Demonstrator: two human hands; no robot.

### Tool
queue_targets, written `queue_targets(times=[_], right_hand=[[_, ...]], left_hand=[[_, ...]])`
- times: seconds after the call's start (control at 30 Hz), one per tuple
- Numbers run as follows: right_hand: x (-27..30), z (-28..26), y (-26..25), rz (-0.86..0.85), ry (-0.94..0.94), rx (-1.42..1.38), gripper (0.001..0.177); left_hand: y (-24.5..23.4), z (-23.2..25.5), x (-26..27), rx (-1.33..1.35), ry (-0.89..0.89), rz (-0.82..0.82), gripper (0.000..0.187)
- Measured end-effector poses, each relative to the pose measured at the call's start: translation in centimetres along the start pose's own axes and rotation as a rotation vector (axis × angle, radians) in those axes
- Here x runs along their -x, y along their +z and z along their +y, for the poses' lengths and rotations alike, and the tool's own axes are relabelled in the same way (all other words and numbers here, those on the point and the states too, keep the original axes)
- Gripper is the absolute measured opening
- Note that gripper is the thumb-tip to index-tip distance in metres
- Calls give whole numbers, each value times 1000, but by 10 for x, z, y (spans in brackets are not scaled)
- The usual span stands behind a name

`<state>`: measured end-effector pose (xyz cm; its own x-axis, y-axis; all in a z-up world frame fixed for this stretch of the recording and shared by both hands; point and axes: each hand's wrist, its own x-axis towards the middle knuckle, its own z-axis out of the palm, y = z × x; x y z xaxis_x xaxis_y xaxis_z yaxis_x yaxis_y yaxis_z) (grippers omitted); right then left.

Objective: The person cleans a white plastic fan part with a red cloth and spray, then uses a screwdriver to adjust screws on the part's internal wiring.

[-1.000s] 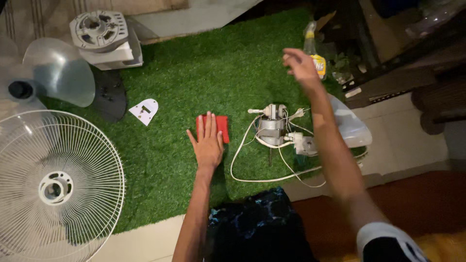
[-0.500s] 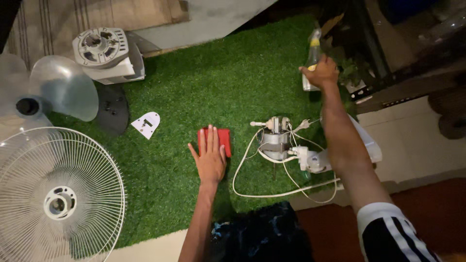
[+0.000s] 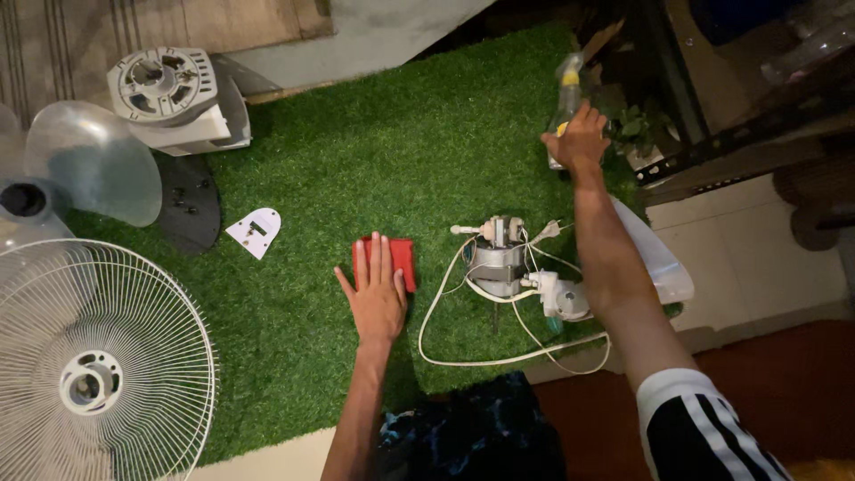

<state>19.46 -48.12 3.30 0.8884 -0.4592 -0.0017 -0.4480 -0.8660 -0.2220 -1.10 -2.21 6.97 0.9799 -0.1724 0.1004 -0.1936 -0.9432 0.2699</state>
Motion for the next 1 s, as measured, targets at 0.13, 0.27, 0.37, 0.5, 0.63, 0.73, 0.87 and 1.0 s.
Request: queue_targets(times=[0.13,0.27,0.37,0.5,0.63,0.73,0.87,1.0], right_hand=[[13,-6,-10,21,-48,-106,96],[29,-20,-27,36,9,-294,92],[29,-31,-41,174,-81,-363,88],[34,-39,-65,386,-324,-605,62],[49,-57,-114,549,-587,-711,48],[78,-69,-155,571,-673,-857,31],[128,-93,-212,369,-638,-1350,28],[193,-108,-257,185,-609,-1558,26]], left_hand=[[2,0,1,7,1,19,61],[4,-1,2,2,2,33,61],[6,-2,0,-12,0,46,62],[10,-2,2,46,-4,79,62],[11,-10,-1,108,5,9,68],[14,-20,-1,223,17,-72,79],[19,-31,-8,363,1,-109,87],[25,-39,-8,580,9,40,93]])
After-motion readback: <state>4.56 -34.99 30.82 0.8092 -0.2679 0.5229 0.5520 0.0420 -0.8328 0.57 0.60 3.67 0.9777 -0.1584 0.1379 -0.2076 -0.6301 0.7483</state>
